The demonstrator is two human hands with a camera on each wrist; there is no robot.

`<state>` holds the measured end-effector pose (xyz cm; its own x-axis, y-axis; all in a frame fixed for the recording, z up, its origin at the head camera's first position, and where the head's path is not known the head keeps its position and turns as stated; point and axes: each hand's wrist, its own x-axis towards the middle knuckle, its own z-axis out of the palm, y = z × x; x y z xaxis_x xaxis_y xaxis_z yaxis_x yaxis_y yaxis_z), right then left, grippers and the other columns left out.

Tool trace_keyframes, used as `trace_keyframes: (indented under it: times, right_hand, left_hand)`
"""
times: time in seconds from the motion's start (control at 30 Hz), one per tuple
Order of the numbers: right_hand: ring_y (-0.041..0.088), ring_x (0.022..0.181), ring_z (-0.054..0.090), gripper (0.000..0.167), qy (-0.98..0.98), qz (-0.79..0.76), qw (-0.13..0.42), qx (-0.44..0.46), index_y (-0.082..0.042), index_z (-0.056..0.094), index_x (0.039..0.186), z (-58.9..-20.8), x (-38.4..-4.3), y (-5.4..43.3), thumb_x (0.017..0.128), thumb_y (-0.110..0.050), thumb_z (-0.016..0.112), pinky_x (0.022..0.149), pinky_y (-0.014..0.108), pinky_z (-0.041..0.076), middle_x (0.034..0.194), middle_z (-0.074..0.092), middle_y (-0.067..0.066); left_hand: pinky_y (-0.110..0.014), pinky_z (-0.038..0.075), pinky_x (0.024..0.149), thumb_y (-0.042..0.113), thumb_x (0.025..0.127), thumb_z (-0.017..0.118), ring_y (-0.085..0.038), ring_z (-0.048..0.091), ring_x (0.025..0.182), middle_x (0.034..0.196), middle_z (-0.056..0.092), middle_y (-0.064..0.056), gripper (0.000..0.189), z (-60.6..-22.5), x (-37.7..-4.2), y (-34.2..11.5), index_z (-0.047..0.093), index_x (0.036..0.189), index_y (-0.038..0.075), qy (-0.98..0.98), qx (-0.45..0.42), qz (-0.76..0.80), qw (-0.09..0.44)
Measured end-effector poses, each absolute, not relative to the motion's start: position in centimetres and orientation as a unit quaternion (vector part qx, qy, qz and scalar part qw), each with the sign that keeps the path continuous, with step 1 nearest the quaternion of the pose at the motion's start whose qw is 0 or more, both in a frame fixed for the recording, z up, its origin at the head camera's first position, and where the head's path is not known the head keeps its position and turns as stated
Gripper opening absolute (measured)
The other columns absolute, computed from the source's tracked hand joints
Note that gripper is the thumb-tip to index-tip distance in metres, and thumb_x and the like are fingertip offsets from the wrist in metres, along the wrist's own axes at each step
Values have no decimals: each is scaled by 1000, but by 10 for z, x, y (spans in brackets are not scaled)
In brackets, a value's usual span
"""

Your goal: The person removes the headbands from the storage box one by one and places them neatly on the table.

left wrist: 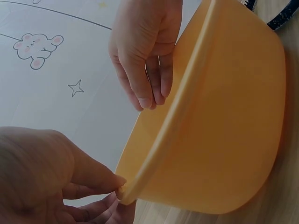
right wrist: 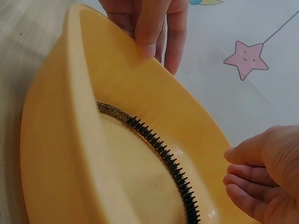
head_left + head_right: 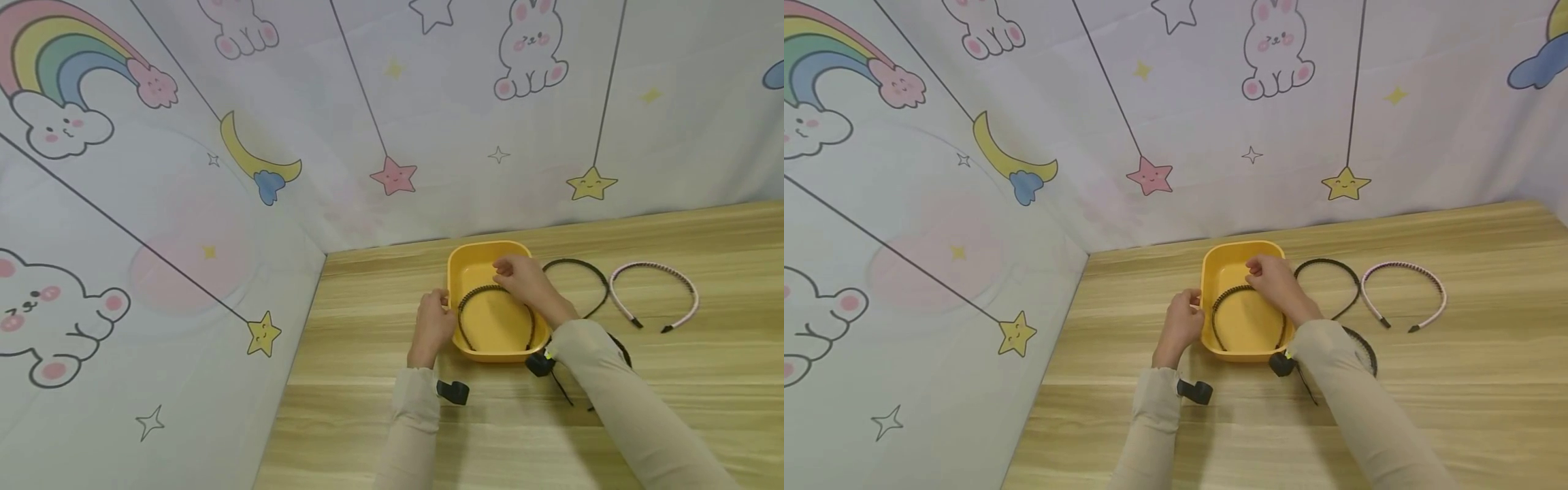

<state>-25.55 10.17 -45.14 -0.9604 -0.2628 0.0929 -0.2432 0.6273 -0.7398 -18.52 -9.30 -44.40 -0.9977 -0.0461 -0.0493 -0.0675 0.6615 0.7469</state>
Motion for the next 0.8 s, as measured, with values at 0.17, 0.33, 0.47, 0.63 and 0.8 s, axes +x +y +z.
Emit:
trace_keyframes:
  times: [0.17,0.33,0.47,0.63,0.8]
  right_hand:
    - [38,103,60,32,902,-409,20,-138,10,59,118,-450,-258,100,92,-9,59,90,48,49,112,64,26]
    - [37,103,61,32,905,-403,23,-136,10,59,118,-451,-261,97,92,-10,59,89,47,49,111,64,26]
    - [37,103,60,33,908,-396,28,-134,9,59,118,-451,-263,95,92,-11,58,89,47,49,111,64,25]
    - [36,104,60,34,912,-390,45,-122,7,58,120,-452,-266,94,93,-13,57,88,47,49,112,64,24]
    - [36,103,59,33,912,-388,56,-122,8,58,120,-453,-269,92,94,-13,56,87,46,49,112,63,24]
  left_hand:
    - [-32,52,79,-1,88,50,-24,56,101,115,55,-15,43,-444,-186,-92,53,131,-2,910,-34,413,17]
    - [-32,52,79,-1,89,50,-24,56,100,115,55,-15,43,-444,-186,-92,53,131,-1,912,-37,409,15]
    - [-32,51,80,-1,89,50,-24,55,101,115,55,-14,42,-443,-185,-92,53,131,-1,911,-39,409,18]
    - [-32,50,81,-2,88,49,-23,55,99,114,55,-13,44,-443,-184,-92,52,131,-1,910,-38,412,24]
    - [-31,50,80,-3,88,48,-21,54,97,113,54,-12,44,-442,-184,-92,52,132,-1,909,-40,414,23]
